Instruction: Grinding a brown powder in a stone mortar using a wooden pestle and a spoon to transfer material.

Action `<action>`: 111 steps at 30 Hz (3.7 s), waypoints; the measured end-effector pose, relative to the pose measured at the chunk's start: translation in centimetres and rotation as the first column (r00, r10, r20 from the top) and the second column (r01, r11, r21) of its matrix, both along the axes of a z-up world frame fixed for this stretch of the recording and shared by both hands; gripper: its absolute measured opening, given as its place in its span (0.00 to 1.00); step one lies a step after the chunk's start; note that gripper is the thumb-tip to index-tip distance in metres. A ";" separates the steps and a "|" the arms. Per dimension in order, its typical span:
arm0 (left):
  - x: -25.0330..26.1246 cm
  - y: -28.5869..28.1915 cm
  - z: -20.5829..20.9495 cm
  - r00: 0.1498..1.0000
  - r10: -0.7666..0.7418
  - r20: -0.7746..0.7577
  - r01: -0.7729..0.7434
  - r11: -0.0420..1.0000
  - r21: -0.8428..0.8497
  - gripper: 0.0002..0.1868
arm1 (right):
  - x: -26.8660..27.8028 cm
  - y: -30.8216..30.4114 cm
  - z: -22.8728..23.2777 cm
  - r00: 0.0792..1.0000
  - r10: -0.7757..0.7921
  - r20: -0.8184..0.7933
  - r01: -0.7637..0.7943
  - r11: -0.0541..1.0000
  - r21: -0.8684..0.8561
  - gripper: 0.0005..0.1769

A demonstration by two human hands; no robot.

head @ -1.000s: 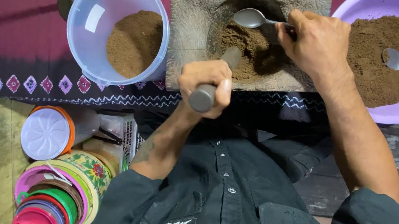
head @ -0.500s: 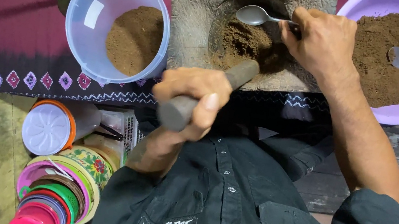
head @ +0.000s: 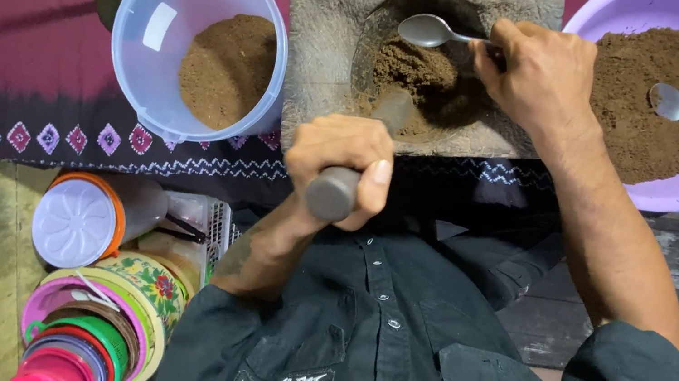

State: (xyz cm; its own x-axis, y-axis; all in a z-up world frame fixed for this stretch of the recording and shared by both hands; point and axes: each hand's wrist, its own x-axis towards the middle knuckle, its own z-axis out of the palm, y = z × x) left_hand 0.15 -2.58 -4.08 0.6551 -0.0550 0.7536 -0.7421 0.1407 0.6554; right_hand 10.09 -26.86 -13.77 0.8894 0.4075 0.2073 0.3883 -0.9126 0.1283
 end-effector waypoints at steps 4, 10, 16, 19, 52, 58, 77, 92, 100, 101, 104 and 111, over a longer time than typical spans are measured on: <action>-0.4 1.2 1.6 1.000 0.012 0.025 -0.010 0.998 -0.054 0.16 | 0.2 0.1 -0.1 0.999 -0.018 -0.050 0.017 1.000 -0.007 0.25; 1.5 0.8 -3.2 0.997 0.060 0.052 -0.060 0.998 -0.008 0.15 | -0.2 0.3 0.4 0.999 0.027 0.042 -0.026 0.999 -0.043 0.25; 1.6 1.2 -4.0 0.999 0.029 0.034 -0.028 0.999 -0.044 0.17 | -0.3 1.6 2.2 0.996 0.029 0.081 -0.001 0.945 -0.328 0.23; 1.0 1.3 -2.3 1.000 0.020 -0.006 -0.020 0.991 -0.129 0.19 | 0.7 2.0 2.4 0.995 0.082 -0.062 -0.098 0.942 -0.320 0.20; 0.0 3.6 1.3 0.999 -0.031 -0.026 0.025 0.978 -0.206 0.15 | 4.2 2.6 2.6 0.864 0.434 -0.256 -0.499 0.661 -0.561 0.23; 0.2 4.3 1.4 0.999 -0.020 -0.033 0.011 0.970 -0.245 0.15 | 0.7 2.6 8.8 0.954 0.251 -0.165 -0.273 0.493 -0.826 0.28; 1.9 5.6 0.1 0.969 -0.152 0.196 0.211 0.918 -0.334 0.18 | 0.2 6.6 6.6 0.686 -0.126 -0.717 0.125 0.991 -0.054 0.21; -0.2 5.0 4.1 1.000 0.016 0.002 -0.015 0.971 -0.238 0.13 | 0.2 1.1 1.0 0.993 0.006 -0.120 -0.017 0.996 -0.091 0.23; -0.1 4.3 2.7 0.985 0.044 -0.169 -0.065 0.991 -0.117 0.13 | 0.3 0.8 0.2 0.998 -0.003 -0.058 -0.001 0.997 -0.080 0.22; 0.3 4.3 1.2 0.975 0.074 -0.208 -0.091 0.993 -0.075 0.15 | 0.2 0.9 0.3 0.996 -0.013 -0.083 0.006 0.997 -0.081 0.23; 3.7 1.6 -4.5 0.994 -0.007 -0.107 -0.017 0.975 -0.219 0.13 | 0.2 1.0 0.4 0.995 -0.023 -0.092 0.016 0.997 -0.074 0.24; 2.6 1.7 -1.8 0.961 0.089 -0.260 -0.089 0.996 0.012 0.15 | 0.2 1.0 0.4 0.992 -0.042 -0.122 0.036 0.998 -0.049 0.24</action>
